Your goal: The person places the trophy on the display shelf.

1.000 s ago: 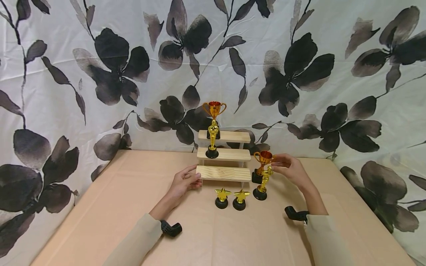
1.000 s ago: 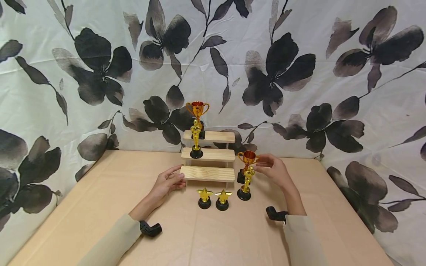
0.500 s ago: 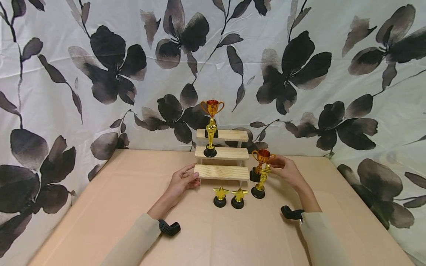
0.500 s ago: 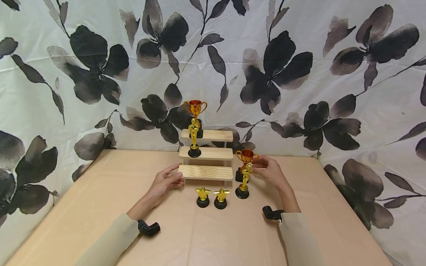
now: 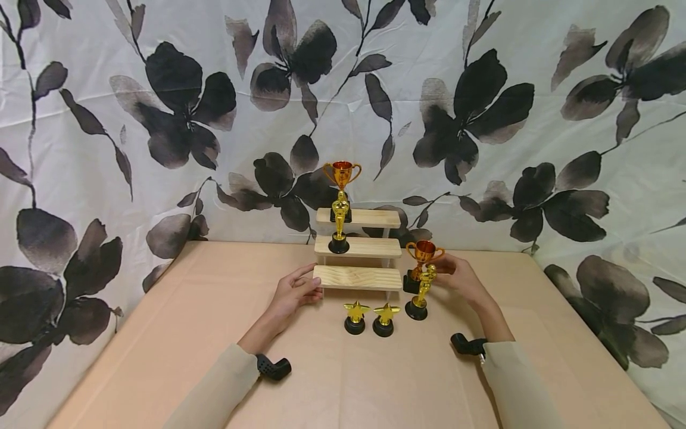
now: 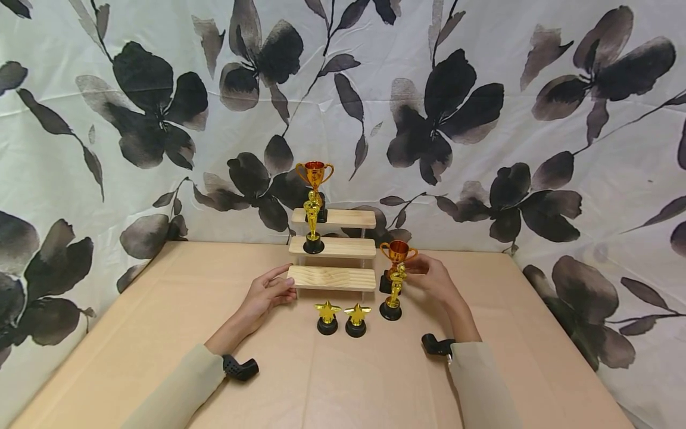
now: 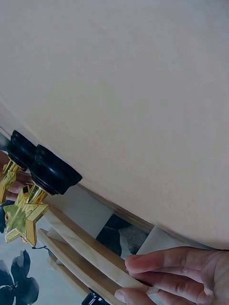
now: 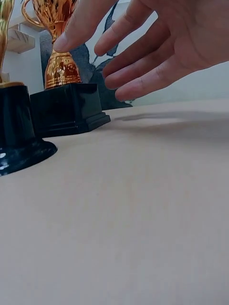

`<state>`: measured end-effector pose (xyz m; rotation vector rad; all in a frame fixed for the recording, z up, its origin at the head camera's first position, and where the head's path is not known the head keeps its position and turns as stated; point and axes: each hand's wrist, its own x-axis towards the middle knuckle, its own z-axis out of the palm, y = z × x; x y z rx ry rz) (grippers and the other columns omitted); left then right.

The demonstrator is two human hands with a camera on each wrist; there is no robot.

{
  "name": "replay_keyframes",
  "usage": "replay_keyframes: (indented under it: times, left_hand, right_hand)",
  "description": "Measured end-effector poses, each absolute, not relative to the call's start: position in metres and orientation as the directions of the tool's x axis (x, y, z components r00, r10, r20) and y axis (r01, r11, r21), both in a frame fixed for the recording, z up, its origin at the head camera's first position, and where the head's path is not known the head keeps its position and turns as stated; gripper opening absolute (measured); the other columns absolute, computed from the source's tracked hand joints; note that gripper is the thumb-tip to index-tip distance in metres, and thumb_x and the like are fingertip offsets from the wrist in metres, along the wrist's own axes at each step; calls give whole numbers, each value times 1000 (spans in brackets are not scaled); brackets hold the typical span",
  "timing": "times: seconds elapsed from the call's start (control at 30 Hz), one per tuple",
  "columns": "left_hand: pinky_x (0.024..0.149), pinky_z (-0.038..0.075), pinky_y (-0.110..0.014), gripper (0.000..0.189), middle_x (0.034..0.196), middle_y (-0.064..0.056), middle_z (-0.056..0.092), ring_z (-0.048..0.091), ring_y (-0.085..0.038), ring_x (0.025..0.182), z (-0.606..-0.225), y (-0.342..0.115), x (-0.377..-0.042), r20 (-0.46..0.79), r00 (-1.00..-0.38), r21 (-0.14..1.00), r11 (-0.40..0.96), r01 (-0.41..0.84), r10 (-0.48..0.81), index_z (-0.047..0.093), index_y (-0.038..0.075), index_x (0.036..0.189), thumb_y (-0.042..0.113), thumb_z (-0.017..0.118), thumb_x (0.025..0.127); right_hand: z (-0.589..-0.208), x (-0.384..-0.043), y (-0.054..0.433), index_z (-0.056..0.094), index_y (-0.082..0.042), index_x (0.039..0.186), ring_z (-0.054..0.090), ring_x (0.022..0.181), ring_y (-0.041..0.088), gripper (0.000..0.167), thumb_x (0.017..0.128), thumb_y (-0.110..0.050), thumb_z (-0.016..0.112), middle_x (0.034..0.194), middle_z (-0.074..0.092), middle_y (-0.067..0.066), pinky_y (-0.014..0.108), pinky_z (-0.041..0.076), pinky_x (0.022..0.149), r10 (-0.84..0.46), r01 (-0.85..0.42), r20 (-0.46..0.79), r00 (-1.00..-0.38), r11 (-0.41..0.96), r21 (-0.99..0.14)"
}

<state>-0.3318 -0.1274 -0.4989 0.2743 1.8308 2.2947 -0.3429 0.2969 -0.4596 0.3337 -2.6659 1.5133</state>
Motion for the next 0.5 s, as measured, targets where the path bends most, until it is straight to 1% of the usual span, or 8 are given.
replay_keyframes:
  times: [0.1, 0.17, 0.23, 0.4, 0.5]
  left_hand:
    - [76, 64, -25, 60, 89, -1, 75, 74, -12, 78, -499, -127, -332, 26, -964, 975, -221, -35, 264, 44, 7, 155, 11, 69, 100]
    - [76, 64, -25, 60, 89, -2, 75, 74, -12, 78, -499, -127, -332, 25, -964, 974, -225, -36, 263, 44, 7, 155, 11, 68, 100]
    - [76, 64, -25, 60, 89, -2, 75, 74, -12, 78, -498, -127, -331, 24, -965, 974, -226, -37, 262, 44, 7, 155, 10, 68, 100]
    - [75, 64, -25, 59, 89, -1, 75, 74, -12, 78, -498, -127, -331, 19, -966, 975, -220, -40, 258, 44, 8, 155, 10, 68, 100]
    - [76, 64, -25, 59, 88, 0, 75, 74, -11, 77, -498, -127, -331, 22, -966, 976, -217, -35, 257, 44, 7, 155, 10, 68, 101]
  right_hand:
    - [-462, -343, 296, 62, 7, 129, 66, 108, 19, 39, 93, -2, 72, 129, 66, 27, 14, 53, 86, -156, -216, 157, -975, 510, -833]
    - [-463, -343, 295, 63, 7, 128, 65, 109, 23, 38, 92, -1, 72, 127, 66, 27, 15, 52, 87, -158, -219, 159, -975, 520, -826]
    - [-464, -343, 294, 63, 8, 126, 65, 108, 23, 37, 91, 0, 72, 125, 66, 27, 16, 52, 87, -163, -228, 166, -972, 526, -819]
    - [-466, -344, 291, 63, 8, 124, 64, 103, 14, 35, 91, 2, 71, 124, 66, 27, 17, 53, 86, -169, -235, 171, -971, 516, -824]
    - [-466, -344, 290, 63, 9, 125, 64, 103, 15, 36, 89, 3, 70, 124, 66, 28, 16, 53, 86, -176, -240, 173, -969, 508, -827]
